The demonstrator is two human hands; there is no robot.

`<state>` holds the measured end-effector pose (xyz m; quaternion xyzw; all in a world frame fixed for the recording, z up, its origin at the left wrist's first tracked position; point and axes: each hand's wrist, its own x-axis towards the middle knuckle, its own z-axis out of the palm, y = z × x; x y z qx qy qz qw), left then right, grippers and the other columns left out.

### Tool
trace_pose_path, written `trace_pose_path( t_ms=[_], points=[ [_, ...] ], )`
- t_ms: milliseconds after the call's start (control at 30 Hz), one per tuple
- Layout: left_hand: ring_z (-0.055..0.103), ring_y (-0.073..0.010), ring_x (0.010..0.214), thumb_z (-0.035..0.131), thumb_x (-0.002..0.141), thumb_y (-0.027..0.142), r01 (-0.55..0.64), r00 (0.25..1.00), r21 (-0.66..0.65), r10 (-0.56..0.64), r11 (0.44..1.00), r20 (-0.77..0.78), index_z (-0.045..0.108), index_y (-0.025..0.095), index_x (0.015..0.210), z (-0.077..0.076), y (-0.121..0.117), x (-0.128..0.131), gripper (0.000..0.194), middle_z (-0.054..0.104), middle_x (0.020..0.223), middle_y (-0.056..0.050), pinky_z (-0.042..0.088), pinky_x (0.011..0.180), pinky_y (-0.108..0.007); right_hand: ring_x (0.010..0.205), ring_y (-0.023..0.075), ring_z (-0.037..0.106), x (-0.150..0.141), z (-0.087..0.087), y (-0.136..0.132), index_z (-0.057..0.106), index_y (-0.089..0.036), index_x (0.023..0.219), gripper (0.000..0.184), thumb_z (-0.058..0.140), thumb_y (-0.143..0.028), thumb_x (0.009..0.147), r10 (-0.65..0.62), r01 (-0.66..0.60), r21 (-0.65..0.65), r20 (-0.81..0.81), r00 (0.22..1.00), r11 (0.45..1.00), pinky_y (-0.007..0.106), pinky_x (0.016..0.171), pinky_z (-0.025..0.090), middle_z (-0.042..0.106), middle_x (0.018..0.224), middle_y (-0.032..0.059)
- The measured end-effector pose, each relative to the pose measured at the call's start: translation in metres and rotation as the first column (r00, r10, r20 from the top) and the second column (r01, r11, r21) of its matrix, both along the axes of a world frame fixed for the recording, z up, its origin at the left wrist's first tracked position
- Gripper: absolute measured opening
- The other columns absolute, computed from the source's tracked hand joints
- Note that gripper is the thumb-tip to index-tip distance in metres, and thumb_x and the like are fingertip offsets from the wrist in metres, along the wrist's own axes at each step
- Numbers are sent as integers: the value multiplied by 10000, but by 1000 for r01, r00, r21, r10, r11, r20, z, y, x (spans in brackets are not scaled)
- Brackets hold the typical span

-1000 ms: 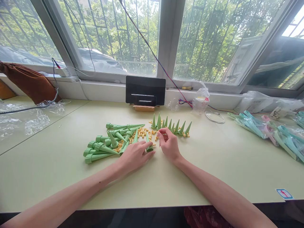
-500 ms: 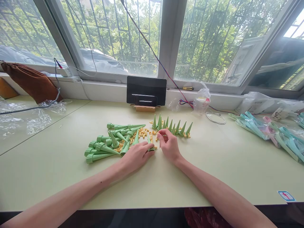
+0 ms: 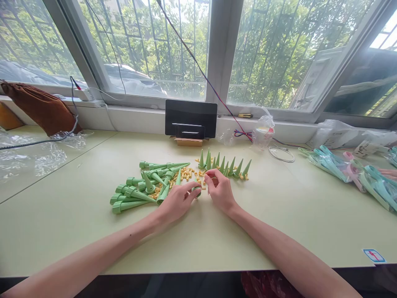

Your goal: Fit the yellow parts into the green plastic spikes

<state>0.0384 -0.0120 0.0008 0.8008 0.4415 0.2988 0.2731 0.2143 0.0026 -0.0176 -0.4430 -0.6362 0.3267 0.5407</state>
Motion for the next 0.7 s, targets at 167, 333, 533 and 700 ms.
trace_pose_path(
  t_ms=[167,333,533,700],
  points=[
    [512,-112,490,472,951,485,-48,989,-112,63,993,133,671,246,1081,2,0,0,338,699,796,6,420,557,-244,506,109,525,-1,0,0,586,-200,941,232,577,-432,934,-8,8,4,5,1000,1000,257,476,438,615,823,16],
    [484,-76,411,471,936,552,-20,936,-245,104,969,336,672,225,1033,6,1,0,396,678,834,-13,415,440,-224,502,108,522,-1,0,-1,590,-199,936,246,581,-445,927,-9,9,1,6,1000,1000,258,469,441,623,829,18],
    [492,-113,391,542,910,519,-21,875,-356,189,934,446,625,207,1181,4,4,1,421,526,511,48,416,402,-214,498,106,517,-1,1,-1,591,-198,938,257,575,-455,928,-10,10,7,4,1000,1000,260,464,429,626,836,24],
    [570,-115,486,567,919,399,-30,830,-315,200,948,521,567,225,1249,5,4,1,372,520,529,65,542,653,-283,499,105,517,-1,1,-1,584,-199,938,249,563,-447,940,-14,14,5,2,1000,1000,256,464,424,609,817,17]
  ],
)
